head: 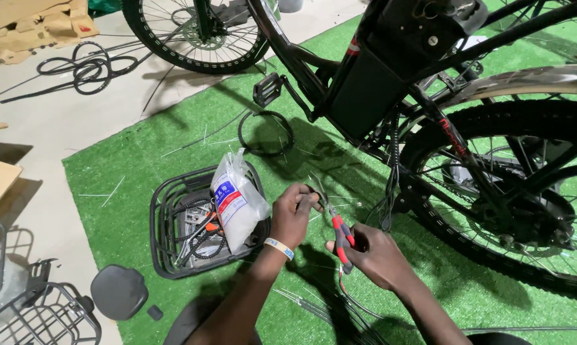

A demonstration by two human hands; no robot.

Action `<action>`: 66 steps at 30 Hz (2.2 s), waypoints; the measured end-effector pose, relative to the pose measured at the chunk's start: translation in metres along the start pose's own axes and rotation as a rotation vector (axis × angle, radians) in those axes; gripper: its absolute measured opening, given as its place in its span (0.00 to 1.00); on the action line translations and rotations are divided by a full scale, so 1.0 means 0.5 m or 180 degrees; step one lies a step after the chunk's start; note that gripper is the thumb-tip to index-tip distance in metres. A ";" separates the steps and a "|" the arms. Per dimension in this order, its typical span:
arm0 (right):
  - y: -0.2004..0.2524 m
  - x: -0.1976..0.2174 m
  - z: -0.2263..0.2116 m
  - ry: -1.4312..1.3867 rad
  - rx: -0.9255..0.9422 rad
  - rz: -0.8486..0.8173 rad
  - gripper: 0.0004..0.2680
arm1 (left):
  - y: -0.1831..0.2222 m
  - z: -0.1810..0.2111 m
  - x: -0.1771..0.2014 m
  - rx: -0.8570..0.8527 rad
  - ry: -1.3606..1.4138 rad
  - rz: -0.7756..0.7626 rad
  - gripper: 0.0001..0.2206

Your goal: Securing cables to a bicycle frame using zip ties and cutting the excess with pliers

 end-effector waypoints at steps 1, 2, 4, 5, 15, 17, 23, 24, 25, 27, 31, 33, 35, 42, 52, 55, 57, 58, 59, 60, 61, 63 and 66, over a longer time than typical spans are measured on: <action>0.005 0.003 -0.004 -0.0002 -0.0004 0.0001 0.14 | -0.003 -0.002 0.001 0.0002 0.0001 -0.0004 0.02; 0.009 0.006 -0.009 0.0025 -0.0017 0.0003 0.14 | -0.005 -0.005 0.001 0.0109 -0.0070 -0.0007 0.04; 0.020 0.013 -0.020 0.0044 -0.0032 0.0006 0.14 | -0.008 -0.009 0.003 0.0215 -0.0145 -0.0018 0.07; 0.027 0.016 -0.027 0.0096 -0.0025 0.0043 0.13 | -0.008 -0.009 0.003 0.0103 -0.0121 -0.0057 0.06; 0.033 0.004 -0.029 0.0078 -0.0160 0.0043 0.18 | -0.010 -0.020 -0.008 0.0035 0.0107 -0.0161 0.06; 0.026 -0.004 -0.016 0.0013 -0.0150 0.0011 0.18 | -0.010 -0.014 -0.011 0.0045 0.0103 -0.0142 0.06; 0.027 -0.020 -0.008 -0.0066 -0.0079 -0.0144 0.20 | -0.010 -0.026 -0.017 0.0019 0.0026 -0.0160 0.05; 0.026 -0.025 -0.004 -0.0128 -0.0121 -0.0219 0.21 | -0.010 -0.026 -0.019 0.0036 0.0004 -0.0206 0.05; 0.027 -0.025 -0.005 -0.0129 -0.0124 -0.0223 0.21 | -0.010 -0.022 -0.020 0.0041 0.0004 -0.0206 0.05; 0.028 -0.026 -0.006 -0.0094 -0.0255 -0.0324 0.31 | -0.012 -0.015 -0.021 0.0190 -0.0311 -0.0261 0.05; 0.035 -0.025 -0.013 -0.0035 -0.0438 -0.0506 0.35 | -0.010 -0.024 -0.029 0.0283 -0.0196 -0.0336 0.06; 0.039 -0.023 -0.017 0.0060 -0.0628 -0.0638 0.36 | -0.009 -0.032 -0.029 0.0242 -0.0243 -0.0353 0.05; 0.039 -0.022 -0.016 0.0026 -0.0616 -0.0653 0.37 | -0.007 -0.037 -0.031 0.0221 -0.0162 -0.0373 0.05; 0.047 -0.011 -0.023 -0.0048 -0.0423 -0.0414 0.17 | -0.009 -0.031 -0.030 0.0376 -0.0103 -0.0401 0.05; 0.040 -0.019 -0.034 -0.0239 -0.0076 0.0457 0.15 | -0.016 -0.097 -0.025 0.0373 -0.0028 0.0072 0.05; 0.037 -0.030 -0.023 -0.0174 -0.0245 0.0735 0.14 | -0.013 -0.111 -0.027 0.0436 0.0017 0.0223 0.07; 0.029 -0.043 -0.003 -0.0380 -0.0066 0.0766 0.17 | -0.008 -0.119 -0.023 0.0556 0.0334 0.0571 0.06; 0.040 -0.042 -0.004 -0.0369 -0.0047 0.0781 0.17 | -0.003 -0.083 -0.022 0.0534 0.0346 0.0580 0.06; 0.050 -0.041 -0.004 -0.0664 -0.0035 0.0705 0.14 | 0.006 -0.051 -0.020 0.0830 0.0644 0.0757 0.06; 0.061 -0.041 -0.004 -0.0958 -0.0023 0.0625 0.12 | 0.016 -0.019 -0.017 0.1124 0.0945 0.0931 0.06; 0.072 -0.043 -0.004 -0.0938 0.0017 0.0613 0.12 | 0.027 -0.009 -0.015 0.1097 0.0949 0.0968 0.06; 0.098 -0.055 0.003 -0.1475 -0.0068 0.0443 0.12 | 0.058 0.008 -0.010 0.1108 0.1597 0.1121 0.09; 0.117 -0.081 -0.001 -0.2074 0.0018 0.0169 0.09 | 0.094 0.046 0.012 0.1091 0.1704 0.1283 0.10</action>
Point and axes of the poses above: each hand's wrist, its own y-axis away from the middle knuckle, its own x-axis out of the back of the hand, z = x × y, the point moved 2 cm from there along -y, towards the middle knuckle, and after that the axes turned 10 degrees about -x, right-handed, at the moved point
